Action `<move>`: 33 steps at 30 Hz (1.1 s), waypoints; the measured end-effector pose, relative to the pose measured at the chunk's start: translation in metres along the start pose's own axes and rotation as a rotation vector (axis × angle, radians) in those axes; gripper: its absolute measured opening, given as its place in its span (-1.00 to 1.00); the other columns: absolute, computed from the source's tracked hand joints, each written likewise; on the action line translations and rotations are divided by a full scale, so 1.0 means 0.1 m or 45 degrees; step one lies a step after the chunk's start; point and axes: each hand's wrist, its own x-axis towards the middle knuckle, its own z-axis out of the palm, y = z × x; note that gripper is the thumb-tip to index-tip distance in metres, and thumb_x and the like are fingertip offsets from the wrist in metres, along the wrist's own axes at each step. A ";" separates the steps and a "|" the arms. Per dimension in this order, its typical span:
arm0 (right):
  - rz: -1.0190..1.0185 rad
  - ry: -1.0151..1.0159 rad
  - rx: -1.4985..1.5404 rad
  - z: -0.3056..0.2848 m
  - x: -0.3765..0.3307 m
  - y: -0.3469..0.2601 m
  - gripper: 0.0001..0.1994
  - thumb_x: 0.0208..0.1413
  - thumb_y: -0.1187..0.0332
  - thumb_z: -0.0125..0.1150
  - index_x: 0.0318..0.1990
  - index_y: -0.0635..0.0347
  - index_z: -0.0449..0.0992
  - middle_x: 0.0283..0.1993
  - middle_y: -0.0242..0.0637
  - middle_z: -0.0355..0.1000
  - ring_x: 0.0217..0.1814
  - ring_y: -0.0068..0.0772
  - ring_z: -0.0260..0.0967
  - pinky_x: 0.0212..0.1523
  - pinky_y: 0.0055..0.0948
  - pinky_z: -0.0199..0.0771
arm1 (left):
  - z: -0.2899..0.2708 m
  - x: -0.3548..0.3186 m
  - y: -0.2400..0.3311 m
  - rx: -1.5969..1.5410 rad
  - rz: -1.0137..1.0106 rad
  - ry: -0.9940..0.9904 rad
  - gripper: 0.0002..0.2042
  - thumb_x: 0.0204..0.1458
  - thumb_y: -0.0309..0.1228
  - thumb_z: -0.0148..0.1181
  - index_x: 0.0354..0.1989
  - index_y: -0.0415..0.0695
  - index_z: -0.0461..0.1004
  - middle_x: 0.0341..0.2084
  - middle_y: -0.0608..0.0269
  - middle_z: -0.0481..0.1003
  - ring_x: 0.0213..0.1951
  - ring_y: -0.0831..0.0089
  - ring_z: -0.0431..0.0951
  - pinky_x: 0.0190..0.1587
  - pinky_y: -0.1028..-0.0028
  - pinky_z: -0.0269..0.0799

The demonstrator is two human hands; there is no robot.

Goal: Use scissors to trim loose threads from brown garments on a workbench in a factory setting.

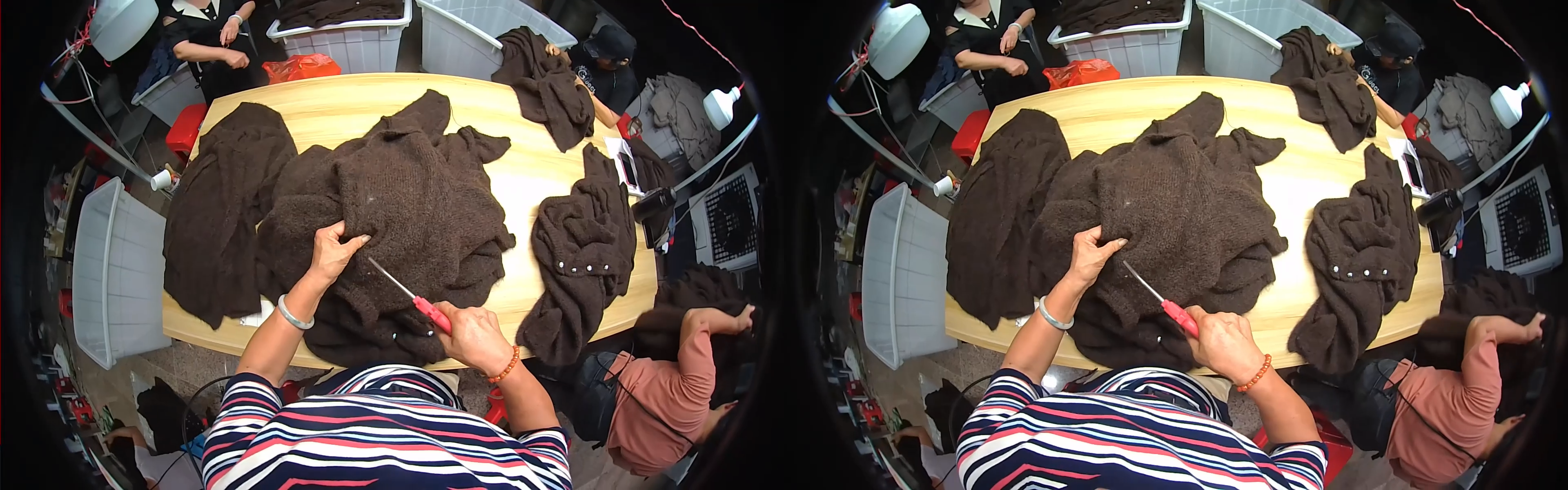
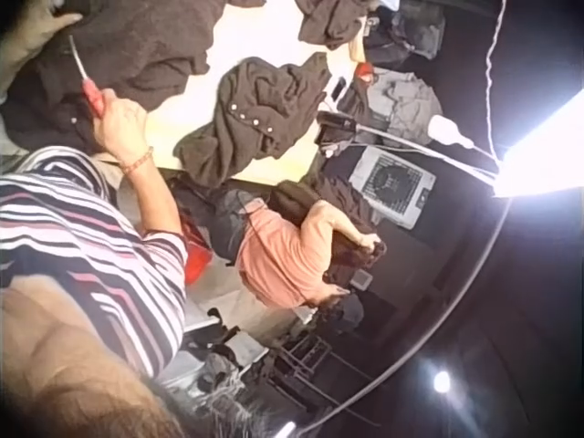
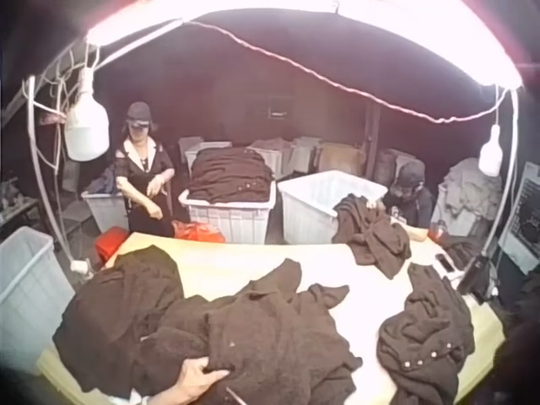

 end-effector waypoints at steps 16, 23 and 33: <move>0.029 0.154 0.129 -0.11 0.10 0.12 -0.72 0.02 0.37 0.19 -0.07 0.06 0.45 -0.38 -0.05 0.49 -0.25 0.03 0.48 -0.24 -0.03 0.45 | 0.02 0.56 0.45 -0.376 -0.286 -0.009 -0.69 -0.03 -0.54 0.34 -0.10 -0.35 0.47 -0.19 0.10 0.55 -0.22 0.40 0.57 -0.11 0.42 0.52; 0.081 0.182 0.008 -0.25 0.32 0.05 -0.86 0.08 0.33 0.16 -0.22 0.12 0.47 -0.53 0.00 0.47 -0.40 0.09 0.49 -0.36 0.00 0.45 | 0.12 0.56 0.30 -0.182 -0.174 0.018 -0.78 -0.04 -0.60 0.30 -0.20 -0.39 0.51 -0.28 0.16 0.57 -0.30 0.46 0.56 -0.20 0.47 0.52; -0.102 0.078 -0.026 -0.23 0.37 0.04 -0.84 0.10 0.27 0.15 -0.27 0.14 0.50 -0.55 0.00 0.47 -0.42 0.05 0.51 -0.36 -0.05 0.48 | 0.06 0.44 0.20 -0.193 -0.065 0.090 -0.81 -0.02 -0.65 0.27 -0.20 -0.37 0.54 -0.25 0.19 0.58 -0.29 0.48 0.56 -0.17 0.49 0.49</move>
